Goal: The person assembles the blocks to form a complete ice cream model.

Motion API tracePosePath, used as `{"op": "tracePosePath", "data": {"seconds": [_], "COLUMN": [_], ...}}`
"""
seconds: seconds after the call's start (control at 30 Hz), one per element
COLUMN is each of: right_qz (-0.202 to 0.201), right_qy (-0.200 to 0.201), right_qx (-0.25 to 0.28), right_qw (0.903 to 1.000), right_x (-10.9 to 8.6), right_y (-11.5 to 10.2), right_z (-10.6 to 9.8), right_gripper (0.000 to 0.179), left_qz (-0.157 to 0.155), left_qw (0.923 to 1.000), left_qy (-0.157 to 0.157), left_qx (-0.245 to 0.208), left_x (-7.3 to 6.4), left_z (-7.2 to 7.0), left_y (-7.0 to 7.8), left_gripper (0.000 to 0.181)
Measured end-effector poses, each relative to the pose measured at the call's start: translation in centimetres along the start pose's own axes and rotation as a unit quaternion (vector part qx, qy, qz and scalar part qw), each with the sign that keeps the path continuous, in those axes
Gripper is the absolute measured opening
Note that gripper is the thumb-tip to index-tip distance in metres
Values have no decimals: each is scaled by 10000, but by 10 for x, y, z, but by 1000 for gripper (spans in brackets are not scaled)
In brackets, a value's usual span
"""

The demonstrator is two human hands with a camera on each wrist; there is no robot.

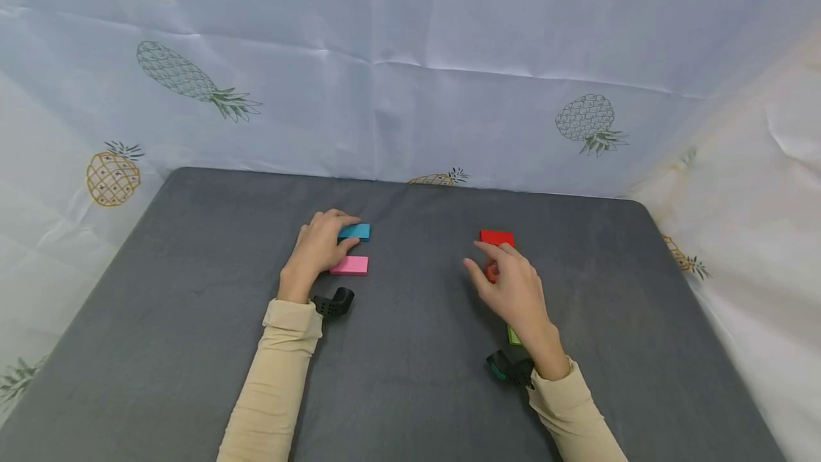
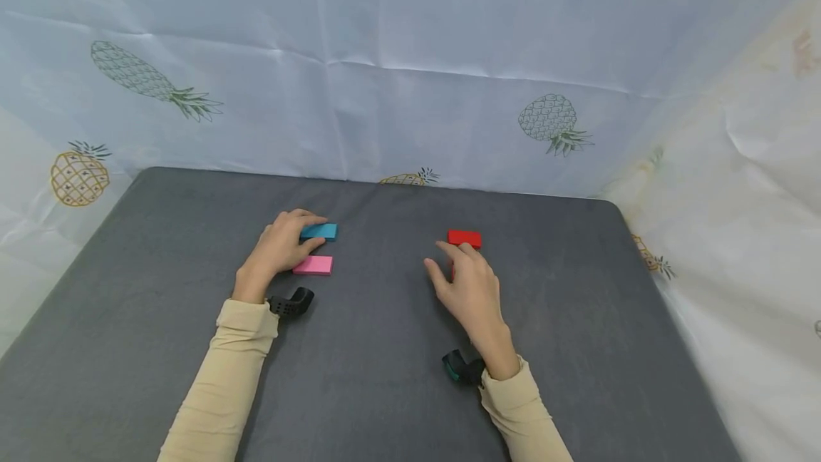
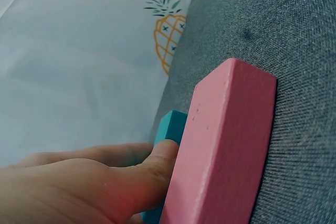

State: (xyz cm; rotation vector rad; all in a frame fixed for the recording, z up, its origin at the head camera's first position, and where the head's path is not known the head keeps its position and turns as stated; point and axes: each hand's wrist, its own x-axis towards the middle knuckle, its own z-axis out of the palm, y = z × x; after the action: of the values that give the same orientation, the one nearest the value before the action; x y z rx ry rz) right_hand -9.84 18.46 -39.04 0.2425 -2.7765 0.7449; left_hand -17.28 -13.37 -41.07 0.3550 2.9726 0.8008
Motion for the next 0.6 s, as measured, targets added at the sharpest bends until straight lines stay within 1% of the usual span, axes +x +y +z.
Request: {"op": "tracePosePath", "data": {"seconds": [0.13,0.3,0.5,0.6], "right_qz": [199,519,748,884], "right_qy": [-12,-142,-201,-341], "right_qx": [58,-76,-271,-369], "right_qw": [9998,9985,9966,9948], "right_x": [-15,-32,-46,-50], "right_y": [7,14,22,26], "right_z": [-9,-18,-26,-28], "right_gripper": [39,39,41,44], "left_qz": [-26,-56,-39,-44], "left_qw": [10000,10000,10000,10000], "left_qy": [4,-8,17,1], "left_qx": [-23,-14,-18,-33], "left_x": [0,-1,0,0], "left_z": [0,0,0,0], "left_y": [0,0,0,0], "left_gripper": [42,42,41,41]}}
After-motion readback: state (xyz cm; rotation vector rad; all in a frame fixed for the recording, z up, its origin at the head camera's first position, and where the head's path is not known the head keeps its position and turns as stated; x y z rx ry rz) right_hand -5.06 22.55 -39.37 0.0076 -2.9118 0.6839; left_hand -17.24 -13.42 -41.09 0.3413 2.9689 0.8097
